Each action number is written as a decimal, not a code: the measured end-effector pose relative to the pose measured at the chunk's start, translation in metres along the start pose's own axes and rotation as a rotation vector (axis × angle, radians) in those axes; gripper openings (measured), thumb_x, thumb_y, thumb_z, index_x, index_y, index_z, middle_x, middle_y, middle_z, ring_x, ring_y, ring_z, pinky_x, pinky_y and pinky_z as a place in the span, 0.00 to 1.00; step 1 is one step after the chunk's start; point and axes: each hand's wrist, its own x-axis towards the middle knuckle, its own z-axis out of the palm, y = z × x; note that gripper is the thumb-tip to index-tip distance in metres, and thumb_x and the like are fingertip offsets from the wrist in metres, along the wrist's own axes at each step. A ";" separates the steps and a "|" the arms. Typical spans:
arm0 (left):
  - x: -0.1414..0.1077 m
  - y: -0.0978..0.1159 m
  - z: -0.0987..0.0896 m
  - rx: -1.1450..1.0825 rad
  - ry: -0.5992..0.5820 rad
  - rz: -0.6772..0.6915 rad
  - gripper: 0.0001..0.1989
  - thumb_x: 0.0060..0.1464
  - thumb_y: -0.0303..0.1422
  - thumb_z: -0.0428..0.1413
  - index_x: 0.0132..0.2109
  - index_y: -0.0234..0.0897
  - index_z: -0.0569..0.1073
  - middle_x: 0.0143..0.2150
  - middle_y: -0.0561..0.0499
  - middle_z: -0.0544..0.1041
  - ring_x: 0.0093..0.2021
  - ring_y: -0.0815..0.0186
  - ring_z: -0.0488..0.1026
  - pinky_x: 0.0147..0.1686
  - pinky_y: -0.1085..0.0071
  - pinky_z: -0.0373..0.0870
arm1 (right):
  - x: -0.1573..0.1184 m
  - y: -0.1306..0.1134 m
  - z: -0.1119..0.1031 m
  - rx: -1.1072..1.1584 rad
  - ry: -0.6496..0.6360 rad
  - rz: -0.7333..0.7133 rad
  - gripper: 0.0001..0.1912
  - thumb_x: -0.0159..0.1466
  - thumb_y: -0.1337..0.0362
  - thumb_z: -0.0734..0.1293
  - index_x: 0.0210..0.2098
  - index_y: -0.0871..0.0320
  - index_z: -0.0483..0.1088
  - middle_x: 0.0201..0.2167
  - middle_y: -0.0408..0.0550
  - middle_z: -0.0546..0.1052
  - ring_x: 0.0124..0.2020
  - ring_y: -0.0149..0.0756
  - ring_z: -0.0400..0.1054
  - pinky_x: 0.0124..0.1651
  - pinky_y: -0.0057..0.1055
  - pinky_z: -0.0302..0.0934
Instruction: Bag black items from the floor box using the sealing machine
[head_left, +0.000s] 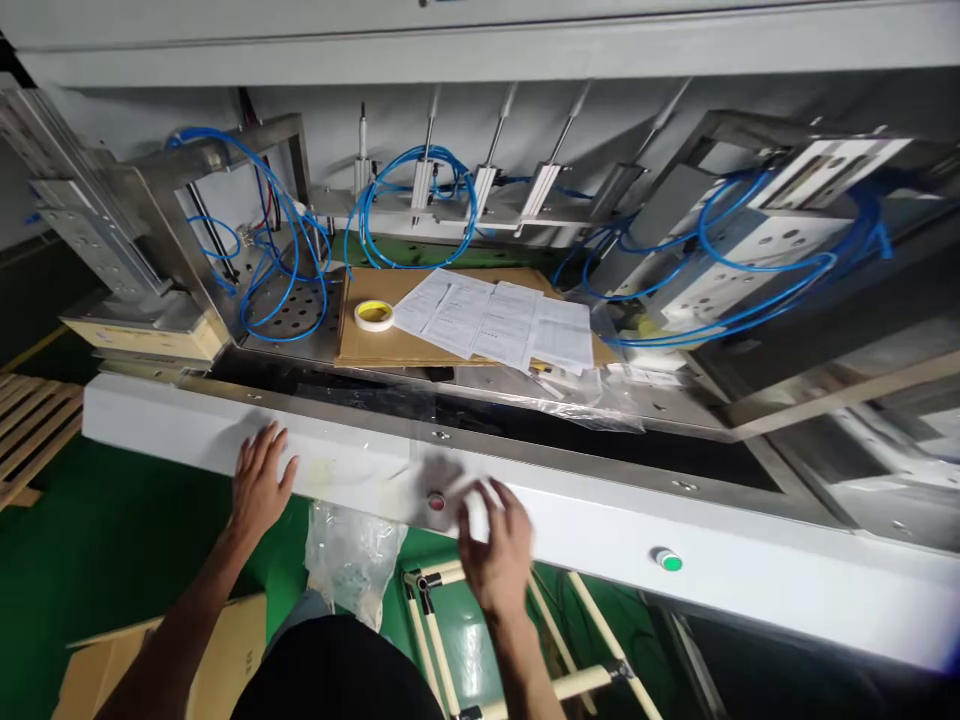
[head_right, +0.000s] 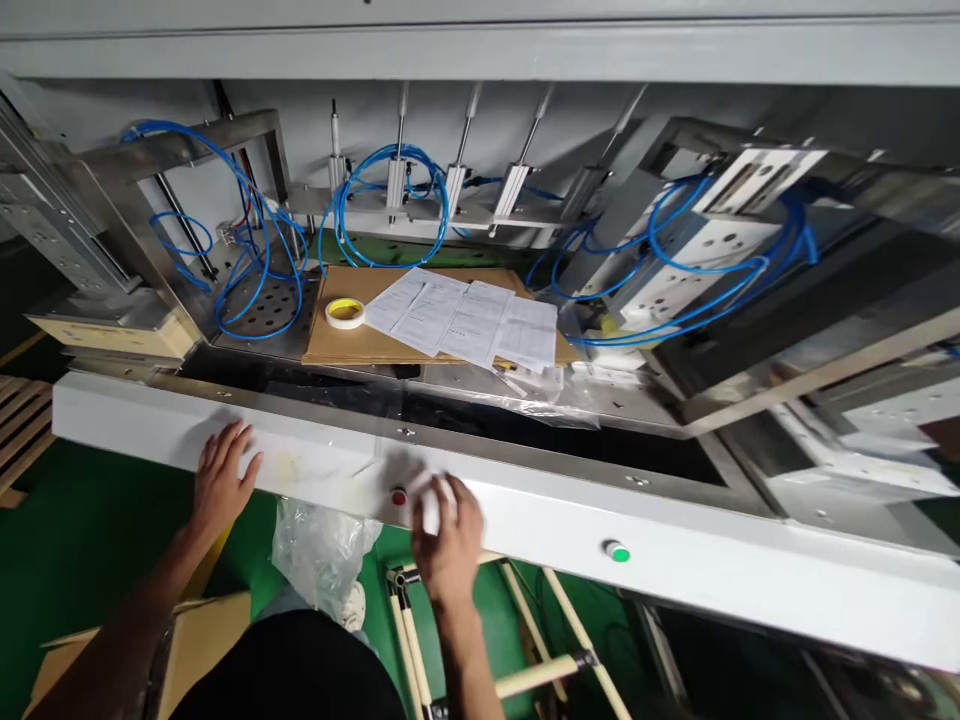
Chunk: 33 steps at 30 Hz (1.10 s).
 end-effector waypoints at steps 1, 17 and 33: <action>0.012 0.001 0.004 -0.001 -0.043 0.039 0.27 0.73 0.40 0.49 0.73 0.36 0.63 0.71 0.34 0.69 0.73 0.45 0.65 0.73 0.42 0.57 | 0.010 -0.019 0.009 0.050 -0.093 -0.116 0.20 0.73 0.58 0.64 0.61 0.55 0.73 0.58 0.59 0.79 0.61 0.52 0.72 0.62 0.51 0.67; 0.077 -0.040 0.025 0.005 -0.336 0.189 0.29 0.72 0.43 0.49 0.74 0.38 0.65 0.74 0.41 0.66 0.74 0.48 0.63 0.74 0.45 0.56 | 0.035 -0.039 0.007 0.043 -0.106 -0.161 0.13 0.72 0.64 0.65 0.52 0.52 0.78 0.57 0.54 0.80 0.62 0.50 0.72 0.60 0.50 0.67; 0.116 -0.062 0.045 -0.287 -0.255 0.056 0.24 0.73 0.44 0.48 0.65 0.37 0.73 0.69 0.40 0.73 0.69 0.51 0.70 0.71 0.47 0.63 | 0.039 -0.080 0.051 0.037 -0.207 -0.277 0.26 0.72 0.53 0.68 0.66 0.56 0.67 0.60 0.58 0.77 0.65 0.51 0.68 0.67 0.51 0.61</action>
